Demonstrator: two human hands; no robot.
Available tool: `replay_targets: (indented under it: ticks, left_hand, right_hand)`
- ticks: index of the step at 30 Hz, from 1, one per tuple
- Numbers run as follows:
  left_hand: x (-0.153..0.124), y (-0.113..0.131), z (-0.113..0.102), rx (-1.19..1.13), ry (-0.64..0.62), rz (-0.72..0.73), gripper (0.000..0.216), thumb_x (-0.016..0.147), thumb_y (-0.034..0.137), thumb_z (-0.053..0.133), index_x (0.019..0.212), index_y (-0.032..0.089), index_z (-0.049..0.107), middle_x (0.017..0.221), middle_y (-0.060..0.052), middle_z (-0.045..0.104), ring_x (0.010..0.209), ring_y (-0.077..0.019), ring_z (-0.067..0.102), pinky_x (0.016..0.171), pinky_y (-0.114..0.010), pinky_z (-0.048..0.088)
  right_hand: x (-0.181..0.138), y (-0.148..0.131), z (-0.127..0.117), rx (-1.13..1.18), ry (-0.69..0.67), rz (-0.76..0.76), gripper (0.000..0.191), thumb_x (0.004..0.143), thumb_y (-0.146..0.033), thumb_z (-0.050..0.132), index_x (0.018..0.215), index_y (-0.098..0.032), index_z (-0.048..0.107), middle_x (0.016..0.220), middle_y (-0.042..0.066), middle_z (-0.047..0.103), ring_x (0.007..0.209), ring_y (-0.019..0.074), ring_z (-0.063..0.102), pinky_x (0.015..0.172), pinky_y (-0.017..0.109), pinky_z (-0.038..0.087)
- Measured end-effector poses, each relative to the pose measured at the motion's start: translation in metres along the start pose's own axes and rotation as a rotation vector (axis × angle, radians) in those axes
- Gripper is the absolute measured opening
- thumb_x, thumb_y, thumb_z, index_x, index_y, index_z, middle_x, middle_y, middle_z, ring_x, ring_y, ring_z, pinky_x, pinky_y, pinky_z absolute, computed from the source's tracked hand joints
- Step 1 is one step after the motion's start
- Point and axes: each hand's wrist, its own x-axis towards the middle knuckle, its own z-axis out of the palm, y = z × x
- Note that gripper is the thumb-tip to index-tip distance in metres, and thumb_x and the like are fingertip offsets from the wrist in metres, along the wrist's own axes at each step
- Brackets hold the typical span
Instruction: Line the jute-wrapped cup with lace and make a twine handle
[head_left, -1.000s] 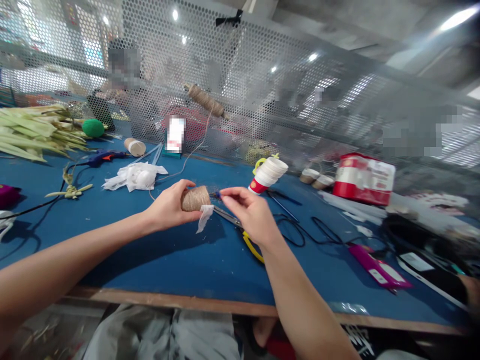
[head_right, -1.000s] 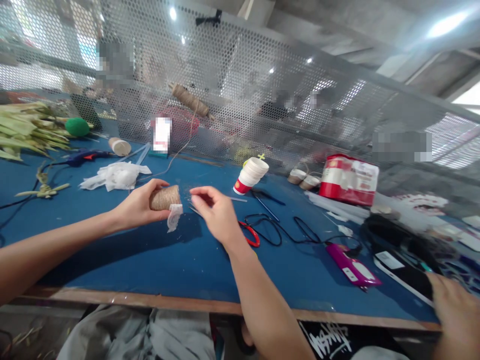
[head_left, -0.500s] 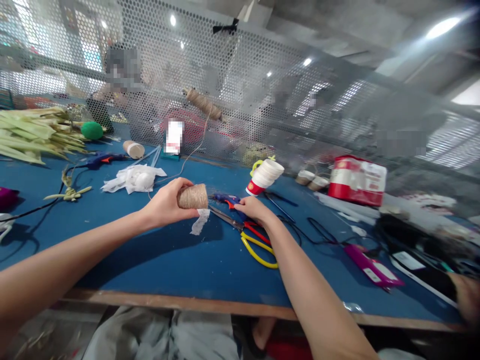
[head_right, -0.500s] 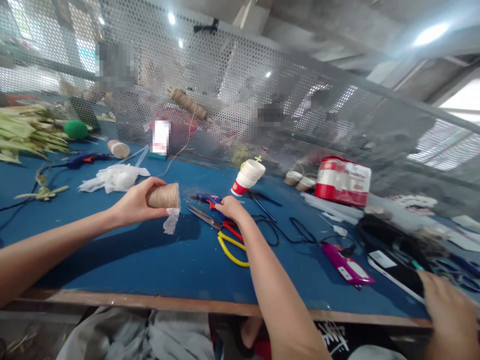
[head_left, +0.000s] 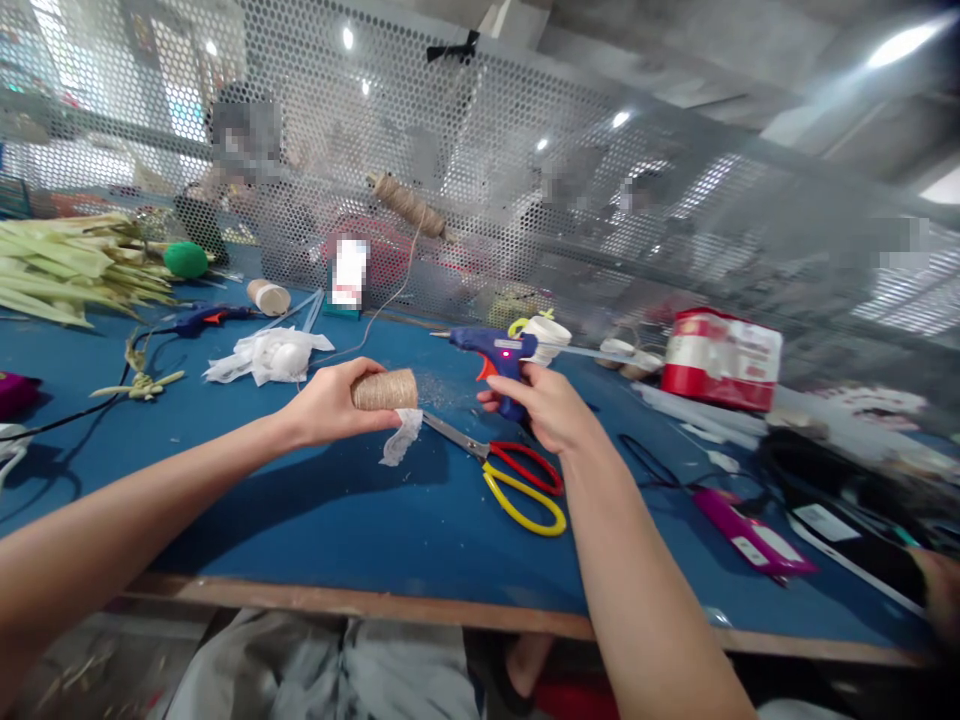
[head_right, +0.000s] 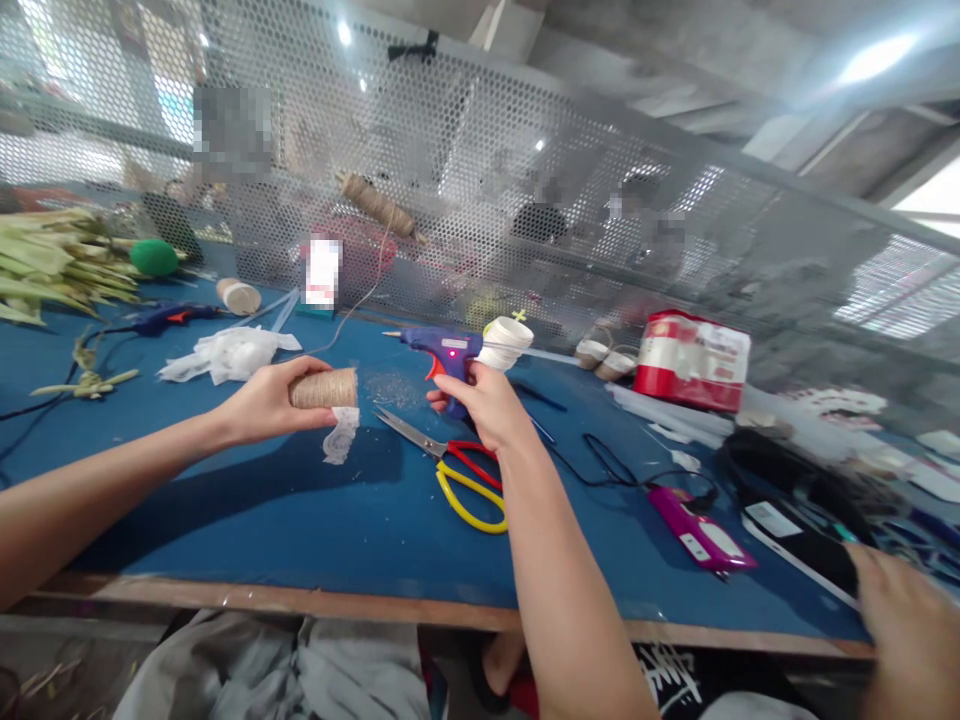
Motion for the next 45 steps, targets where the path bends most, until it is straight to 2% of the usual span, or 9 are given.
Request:
replay_targets:
  ticks: [3, 5, 8, 15, 19, 26, 39, 45]
  left_hand:
    - [0.002, -0.002, -0.003, 0.006, -0.012, 0.001, 0.058, 0.062, 0.052, 0.062, 0.104, 0.013, 0.056, 0.093, -0.008, 0.064, 0.080, -0.0198, 0.059, 0.069, -0.030, 0.046]
    - [0.003, -0.005, -0.005, 0.026, -0.004, 0.019, 0.058, 0.062, 0.052, 0.062, 0.104, 0.012, 0.056, 0.093, -0.008, 0.064, 0.080, -0.0196, 0.059, 0.070, -0.030, 0.046]
    - [0.005, -0.009, -0.008, 0.075, 0.015, 0.031, 0.059, 0.062, 0.053, 0.062, 0.105, 0.012, 0.056, 0.092, -0.008, 0.064, 0.079, -0.0194, 0.059, 0.069, -0.030, 0.046]
    - [0.009, -0.013, -0.012, 0.141, 0.003, -0.021, 0.058, 0.063, 0.055, 0.060, 0.104, 0.014, 0.056, 0.088, -0.007, 0.065, 0.075, -0.0185, 0.059, 0.066, -0.029, 0.045]
    - [0.008, -0.012, -0.012, 0.147, -0.008, -0.033, 0.060, 0.061, 0.057, 0.061, 0.104, 0.015, 0.057, 0.086, -0.006, 0.065, 0.073, -0.0177, 0.058, 0.064, -0.028, 0.045]
    - [0.008, -0.010, -0.013, 0.139, -0.011, -0.035, 0.062, 0.060, 0.058, 0.061, 0.104, 0.014, 0.057, 0.086, -0.007, 0.065, 0.074, -0.0189, 0.059, 0.064, -0.028, 0.045]
    - [0.007, -0.010, -0.012, 0.113, -0.025, -0.006, 0.061, 0.060, 0.058, 0.062, 0.102, 0.014, 0.057, 0.085, -0.007, 0.064, 0.073, -0.0178, 0.058, 0.063, -0.028, 0.045]
    - [0.006, -0.008, -0.012, 0.095, -0.042, 0.000, 0.060, 0.060, 0.057, 0.062, 0.100, 0.014, 0.058, 0.084, -0.006, 0.063, 0.072, -0.0171, 0.057, 0.063, -0.028, 0.044]
  right_hand:
    - [-0.023, -0.016, 0.003, 0.015, -0.090, -0.133, 0.018, 0.070, -0.030, 0.063, 0.070, -0.013, 0.057, 0.052, 0.001, 0.059, 0.041, 0.0088, 0.052, 0.041, 0.021, 0.044]
    - [-0.036, -0.019, 0.008, -0.023, -0.132, -0.198, 0.020, 0.073, -0.032, 0.060, 0.077, -0.012, 0.060, 0.051, 0.000, 0.058, 0.041, 0.0092, 0.051, 0.041, 0.022, 0.042]
    - [-0.046, -0.015, 0.014, -0.133, -0.102, -0.260, 0.019, 0.073, -0.032, 0.060, 0.072, -0.013, 0.059, 0.048, -0.001, 0.056, 0.039, 0.0085, 0.049, 0.042, 0.023, 0.041]
    - [-0.050, -0.008, 0.017, -0.311, -0.066, -0.236, 0.019, 0.070, -0.032, 0.062, 0.062, -0.016, 0.055, 0.042, -0.004, 0.049, 0.037, 0.0090, 0.045, 0.041, 0.023, 0.040]
    - [-0.050, -0.010, 0.019, -0.359, -0.062, -0.274, 0.014, 0.069, -0.029, 0.062, 0.067, -0.016, 0.059, 0.044, -0.004, 0.050, 0.040, 0.0095, 0.045, 0.043, 0.024, 0.040]
    - [-0.050, -0.008, 0.020, -0.352, -0.087, -0.300, 0.011, 0.071, -0.029, 0.061, 0.072, -0.017, 0.062, 0.050, -0.002, 0.053, 0.047, 0.0113, 0.048, 0.046, 0.025, 0.041]
    - [-0.050, -0.011, 0.021, -0.370, -0.033, -0.258, 0.010, 0.069, -0.028, 0.062, 0.068, -0.018, 0.060, 0.046, -0.002, 0.051, 0.042, 0.0105, 0.046, 0.043, 0.024, 0.039]
    - [-0.049, -0.008, 0.019, -0.320, -0.090, -0.252, 0.015, 0.070, -0.030, 0.062, 0.063, -0.018, 0.056, 0.042, -0.004, 0.048, 0.036, 0.0084, 0.042, 0.039, 0.023, 0.036]
